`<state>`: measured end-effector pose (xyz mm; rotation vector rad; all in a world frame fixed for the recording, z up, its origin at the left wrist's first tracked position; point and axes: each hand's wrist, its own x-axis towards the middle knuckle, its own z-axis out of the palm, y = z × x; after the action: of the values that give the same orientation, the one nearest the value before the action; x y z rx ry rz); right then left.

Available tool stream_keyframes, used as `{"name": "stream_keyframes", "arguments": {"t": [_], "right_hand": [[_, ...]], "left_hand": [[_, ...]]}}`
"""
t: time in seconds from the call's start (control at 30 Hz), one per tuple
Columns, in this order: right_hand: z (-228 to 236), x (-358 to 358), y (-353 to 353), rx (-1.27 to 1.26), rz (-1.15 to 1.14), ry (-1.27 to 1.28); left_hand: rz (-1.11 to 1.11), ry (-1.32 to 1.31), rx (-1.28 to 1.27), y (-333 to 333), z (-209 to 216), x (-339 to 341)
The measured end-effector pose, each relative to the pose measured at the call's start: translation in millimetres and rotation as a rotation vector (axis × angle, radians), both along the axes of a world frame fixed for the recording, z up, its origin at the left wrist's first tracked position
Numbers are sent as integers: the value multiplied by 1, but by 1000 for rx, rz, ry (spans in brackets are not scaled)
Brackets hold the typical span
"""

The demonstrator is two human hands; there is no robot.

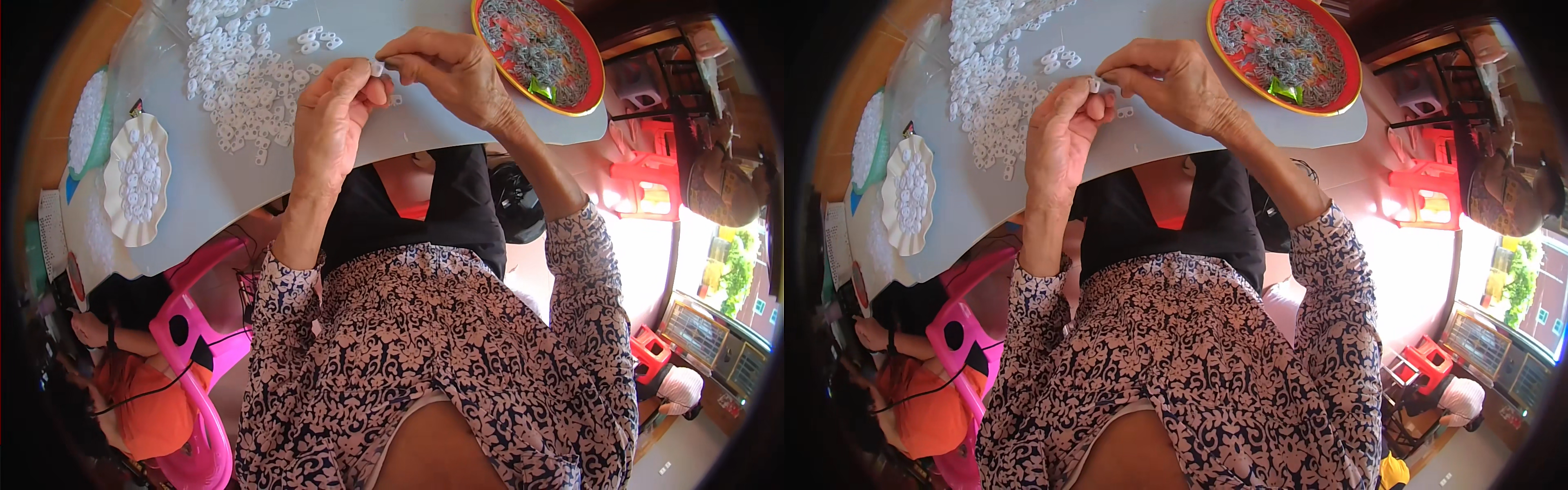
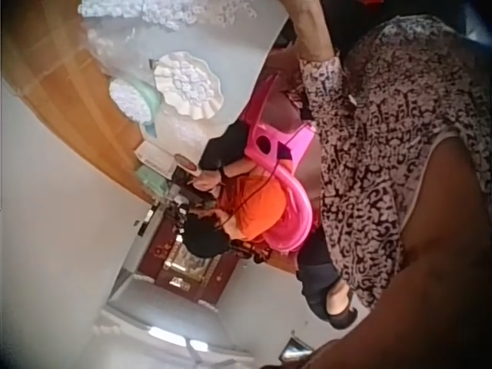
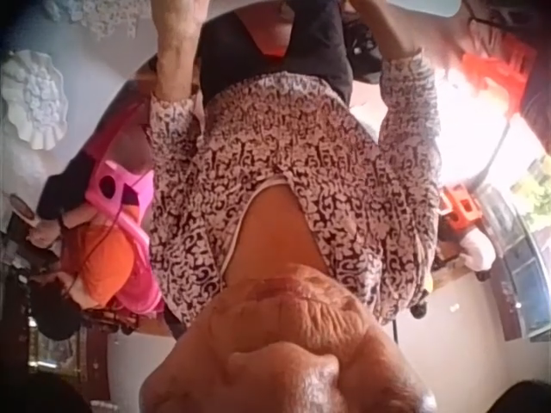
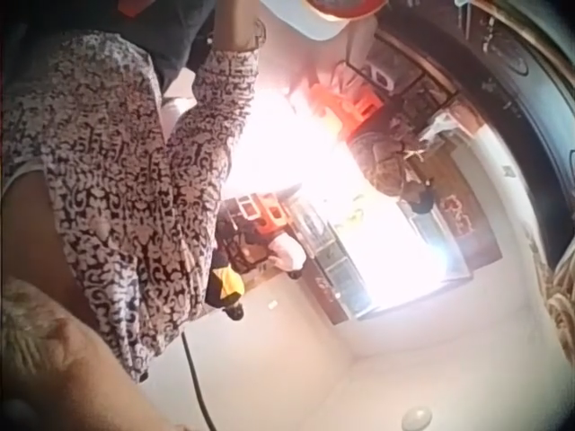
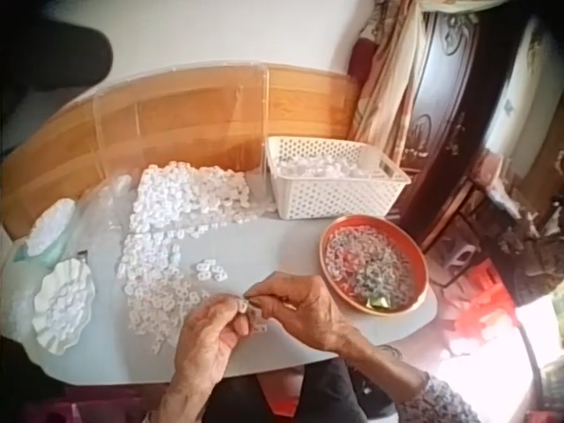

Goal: Assembling small white plastic parts into larger units by hand.

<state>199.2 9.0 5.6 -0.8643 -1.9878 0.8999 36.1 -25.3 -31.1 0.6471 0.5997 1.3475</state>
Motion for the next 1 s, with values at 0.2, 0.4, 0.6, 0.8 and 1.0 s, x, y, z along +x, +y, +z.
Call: {"name": "stream_keyframes", "arguments": {"t": [0.2, 0.4, 0.6, 0.8, 1.0], "right_hand": [[3, -2, -5, -186, -81, 29], [8, -6, -5, -191, -130, -56], [23, 24, 33, 96, -232, -332], [19, 39, 35, 358, 38, -635], [14, 36, 23, 444, 90, -843]], "left_hand": [[98, 342, 131, -5, 2, 1], [102, 433, 168, -7, 3, 4], [117, 435, 141, -7, -2, 4], [113, 401, 122, -9, -1, 3], [117, 452, 129, -10, -2, 3]]}}
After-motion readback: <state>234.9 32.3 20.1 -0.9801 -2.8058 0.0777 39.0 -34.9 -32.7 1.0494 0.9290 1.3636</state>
